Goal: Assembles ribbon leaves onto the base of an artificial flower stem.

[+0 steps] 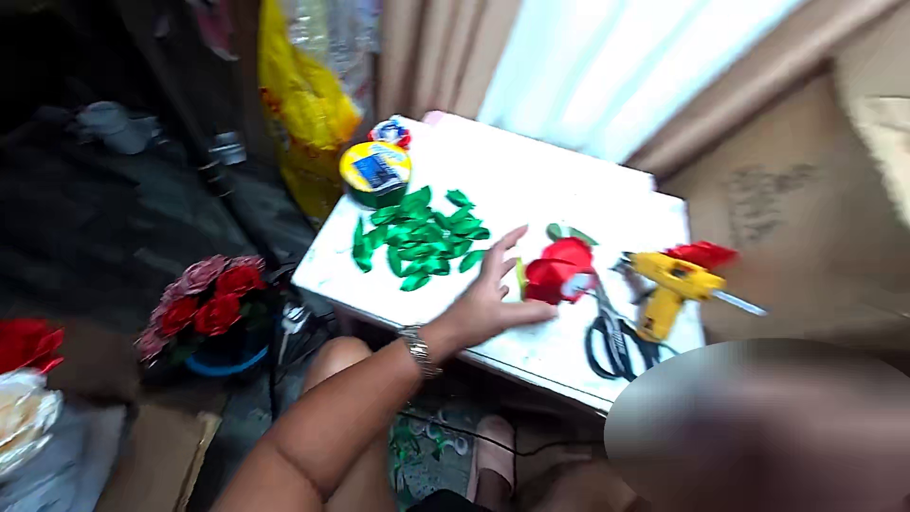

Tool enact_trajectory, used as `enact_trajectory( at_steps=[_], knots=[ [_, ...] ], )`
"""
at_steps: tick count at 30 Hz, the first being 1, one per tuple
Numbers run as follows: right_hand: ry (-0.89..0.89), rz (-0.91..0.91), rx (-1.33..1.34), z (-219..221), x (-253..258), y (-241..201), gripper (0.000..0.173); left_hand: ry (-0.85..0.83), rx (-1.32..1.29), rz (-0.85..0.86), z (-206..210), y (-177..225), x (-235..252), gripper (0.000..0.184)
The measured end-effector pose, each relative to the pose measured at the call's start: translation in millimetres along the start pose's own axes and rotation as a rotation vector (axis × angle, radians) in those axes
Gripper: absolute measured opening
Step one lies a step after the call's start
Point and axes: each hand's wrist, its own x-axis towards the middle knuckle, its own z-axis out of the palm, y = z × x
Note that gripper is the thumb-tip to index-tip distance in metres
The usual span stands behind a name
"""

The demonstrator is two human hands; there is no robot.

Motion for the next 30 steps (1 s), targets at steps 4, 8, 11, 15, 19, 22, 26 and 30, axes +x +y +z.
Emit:
enact_trajectory(
  at_steps=[4, 8, 11, 15, 19, 22, 26, 30],
  knots=[
    [-0.054, -0.067, -0.055, 14, 1, 5, 0.016, -0.14, -0.252, -0.136, -8, -2, 4, 0.091],
    [-0.024, -0.057, 0.076, 25, 2, 6, 0.012, -0.026, -0.204, -0.122, -3, -6, 5, 0.073],
    [0.048, 0.036, 0.024, 27, 9, 5, 0.009, -0.013, -0.2, -0.102, -2, -7, 6, 0.067],
    [0.229, 0.235, -0.144, 6, 22, 7, 0.009, -0.052, -0.173, -0.043, -2, -8, 4, 0.065],
    [0.318, 0.472, -0.24, -12, 22, 30, 0.014, -0.075, -0.233, -0.062, -1, -10, 3, 0.063],
    [0.351, 0.563, -0.217, -7, 20, 44, 0.018, -0.061, -0.304, -0.092, 1, -9, 2, 0.062],
    [0.385, 0.58, -0.293, -2, 19, 52, 0.016, -0.041, -0.431, -0.139, 4, -8, 1, 0.057],
    [0.437, 0.596, -0.303, 1, 19, 55, 0.016, -0.021, -0.494, -0.152, 8, -8, 0, 0.054]
  ],
)
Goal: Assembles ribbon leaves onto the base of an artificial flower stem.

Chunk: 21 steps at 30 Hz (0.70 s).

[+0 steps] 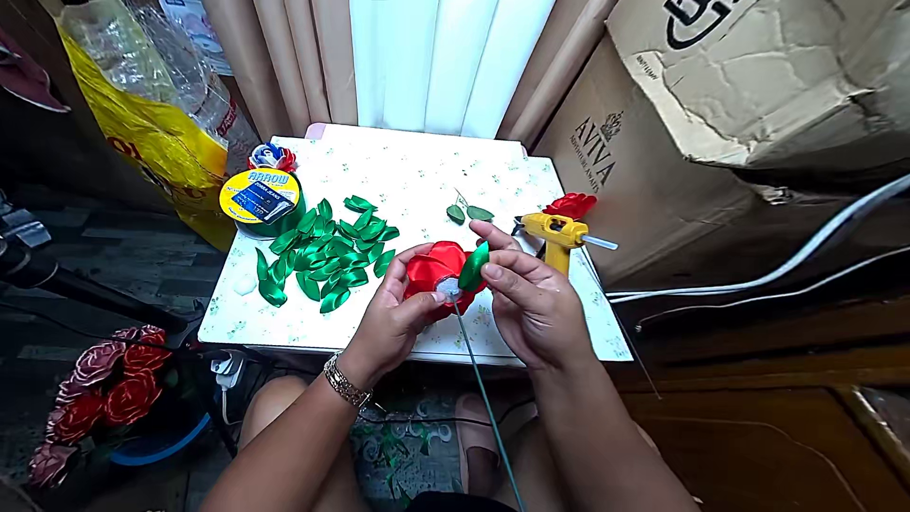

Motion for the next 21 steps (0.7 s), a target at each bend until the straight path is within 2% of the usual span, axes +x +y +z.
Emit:
enact_trajectory(
  at_steps=[8, 17, 21],
  knots=[
    [-0.027, 0.055, 0.131, 5, 0, 16, 0.016, 0.025, -0.028, 0.0, 2, -2, 0, 0.052],
    [0.031, 0.012, -0.015, 8, -1, 16, 0.016, 0.022, -0.007, 0.027, 0, -2, -1, 0.054],
    [0.03, -0.015, -0.053, 10, -2, 20, 0.013, 0.09, 0.029, 0.059, 3, -4, 0, 0.053]
  ],
)
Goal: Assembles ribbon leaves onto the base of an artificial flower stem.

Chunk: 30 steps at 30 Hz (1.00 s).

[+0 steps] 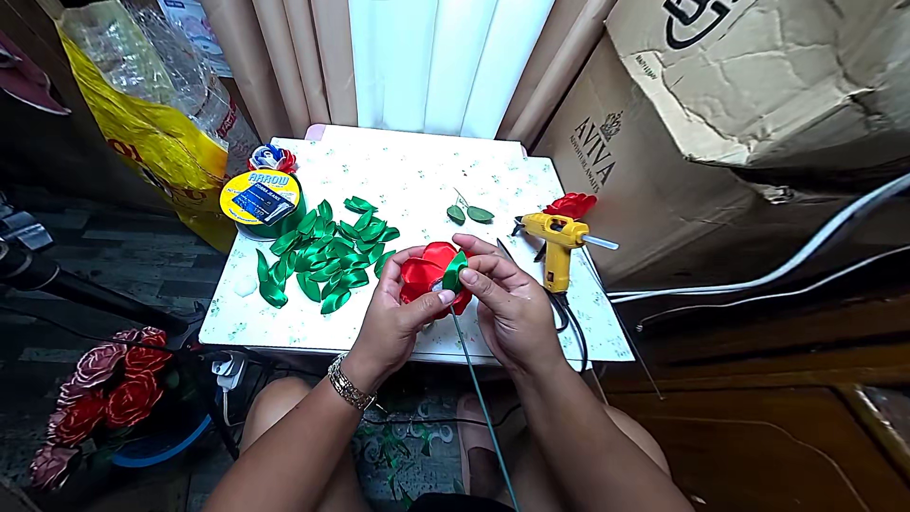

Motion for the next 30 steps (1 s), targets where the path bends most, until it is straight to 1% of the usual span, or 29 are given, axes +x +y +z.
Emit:
enact_trajectory(
  at_steps=[4, 7, 8, 10, 11, 12, 13, 15, 18, 20, 27, 28, 30],
  knots=[
    [0.02, -0.026, 0.017, 2, -1, 6, 0.012, 0.027, 0.03, 0.021, 0, -1, 1, 0.051],
    [0.02, -0.065, 0.0, 2, -1, 10, 0.004, 0.048, 0.057, 0.039, 0, -2, 0, 0.049],
    [0.007, -0.09, -0.004, 2, -1, 11, 0.009, 0.058, 0.058, 0.039, 0, -2, 0, 0.048],
    [-0.04, -0.179, -0.033, -1, 1, 12, 0.031, 0.07, 0.061, 0.032, 0, 0, 0, 0.047],
    [-0.07, -0.242, -0.088, -4, 2, 12, 0.037, 0.07, 0.061, 0.028, 1, 0, 0, 0.047],
    [-0.094, -0.294, -0.158, -6, 4, 11, 0.039, 0.071, 0.059, 0.027, 1, 0, 0, 0.046],
    [-0.107, -0.327, -0.223, -7, 5, 10, 0.037, 0.065, 0.052, 0.028, 1, 0, -1, 0.046],
    [-0.111, -0.348, -0.305, -9, 6, 10, 0.027, 0.032, 0.019, 0.027, 0, -1, -1, 0.045],
    [-0.101, -0.39, -0.352, -11, 6, 12, 0.01, -0.044, -0.049, 0.038, -4, -3, 0, 0.035],
    [-0.109, -0.427, -0.392, -11, 7, 15, 0.004, -0.056, -0.077, 0.047, -4, -5, -1, 0.032],
    [-0.096, -0.51, -0.447, -11, 9, 24, 0.007, -0.008, -0.077, 0.023, 0, -4, -2, 0.032],
    [-0.096, -0.507, -0.436, -11, 9, 25, 0.009, 0.006, -0.077, 0.018, 1, -3, -1, 0.032],
    [-0.102, -0.479, -0.395, -12, 8, 23, 0.019, 0.032, -0.092, 0.009, 2, -2, -2, 0.031]
  ],
)
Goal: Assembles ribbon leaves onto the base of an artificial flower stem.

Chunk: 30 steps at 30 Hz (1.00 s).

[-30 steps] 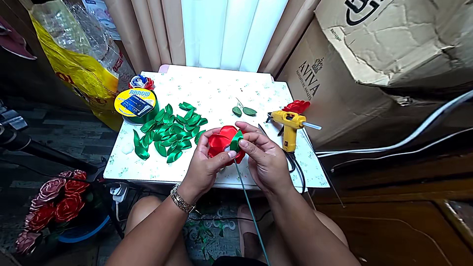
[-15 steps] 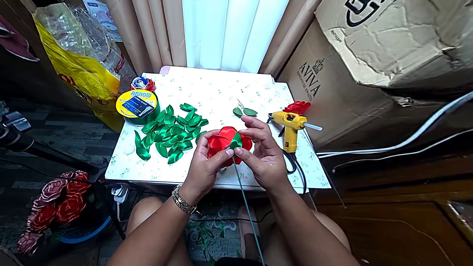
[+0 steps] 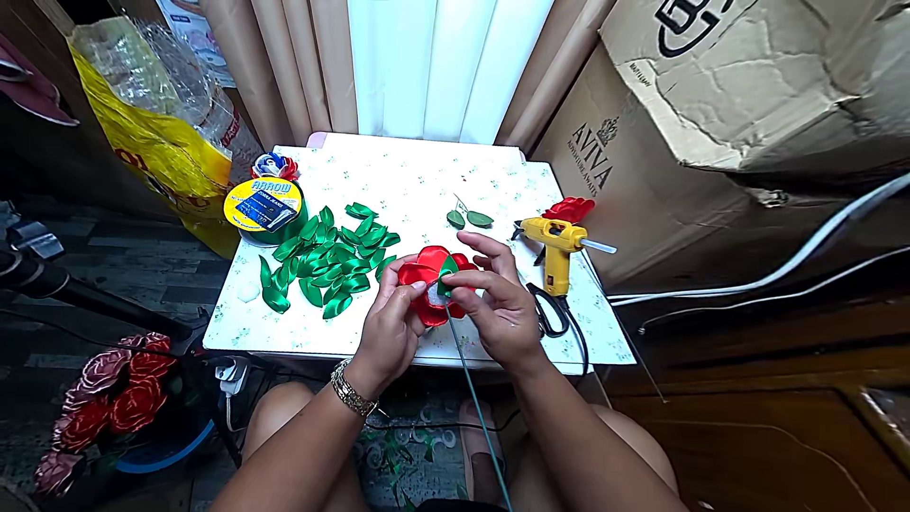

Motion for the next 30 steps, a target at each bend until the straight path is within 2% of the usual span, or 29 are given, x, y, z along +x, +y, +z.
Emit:
enact_trajectory(
  at_steps=[2, 5, 12, 21, 30],
  knots=[
    [0.001, -0.009, 0.01, -3, 2, -1, 0.023, 0.008, -0.021, -0.007, 1, 1, 0, 0.031],
    [-0.048, -0.089, -0.056, -10, 6, 0, 0.012, 0.005, -0.026, -0.005, 0, 0, 1, 0.03],
    [-0.137, -0.216, -0.175, -22, 11, 1, 0.009, 0.009, 0.023, -0.03, 0, 0, 1, 0.03],
    [-0.282, -0.263, -0.387, -40, 16, -8, 0.014, -0.029, 0.191, -0.14, -1, 6, 2, 0.029],
    [-0.275, -0.278, -0.405, -42, 14, -1, 0.009, -0.018, 0.213, -0.153, -2, 7, 3, 0.025]
  ],
)
